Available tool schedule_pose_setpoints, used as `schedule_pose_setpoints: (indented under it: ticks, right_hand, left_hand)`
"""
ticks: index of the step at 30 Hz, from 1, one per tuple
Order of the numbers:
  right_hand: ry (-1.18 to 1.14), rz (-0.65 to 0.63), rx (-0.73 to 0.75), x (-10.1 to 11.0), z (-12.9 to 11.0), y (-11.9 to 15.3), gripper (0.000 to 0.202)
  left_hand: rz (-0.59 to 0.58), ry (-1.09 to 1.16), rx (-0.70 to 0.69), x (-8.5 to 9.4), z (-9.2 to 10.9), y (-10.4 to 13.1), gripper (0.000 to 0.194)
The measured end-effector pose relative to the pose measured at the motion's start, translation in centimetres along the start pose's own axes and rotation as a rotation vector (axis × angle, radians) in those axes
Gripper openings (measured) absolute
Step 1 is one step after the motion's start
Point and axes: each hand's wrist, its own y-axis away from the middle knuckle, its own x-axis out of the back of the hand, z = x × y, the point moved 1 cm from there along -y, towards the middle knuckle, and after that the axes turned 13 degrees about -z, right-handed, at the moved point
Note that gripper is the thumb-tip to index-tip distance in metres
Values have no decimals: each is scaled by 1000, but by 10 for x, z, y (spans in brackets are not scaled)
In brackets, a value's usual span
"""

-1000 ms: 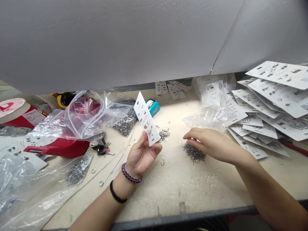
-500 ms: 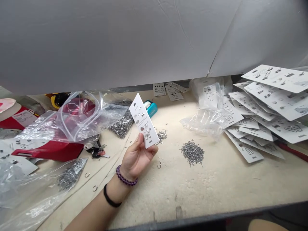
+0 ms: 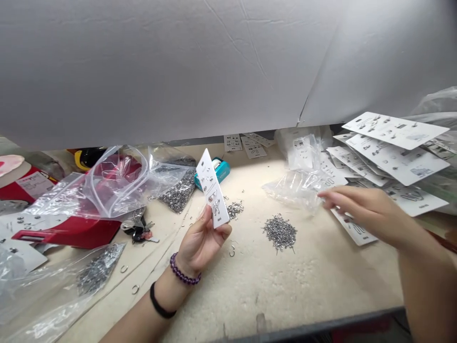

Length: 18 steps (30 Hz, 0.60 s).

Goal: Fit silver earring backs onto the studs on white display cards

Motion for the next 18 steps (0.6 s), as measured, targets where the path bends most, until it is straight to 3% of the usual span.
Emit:
schedule_pose_setpoints:
  ticks: [2, 5, 9, 13, 18]
  right_hand:
    - [311, -162, -200, -9, 5, -29, 36]
    - [527, -266, -220, -26, 5, -61, 33]
    - [554, -288, -211, -36, 2, -73, 28]
    - [567, -285, -236, -34, -4, -75, 34]
    - [575, -307, -218, -35, -11, -81, 25]
  left_hand:
    - [-30, 89, 37, -1, -2, 1, 8]
    - [-71, 182, 82, -2, -4, 2, 9]
    - [-92, 224, 112, 0, -5, 3, 14]
    - [-97, 234, 141, 0, -7, 4, 17]
    - [-99, 227, 136, -2, -6, 4, 20]
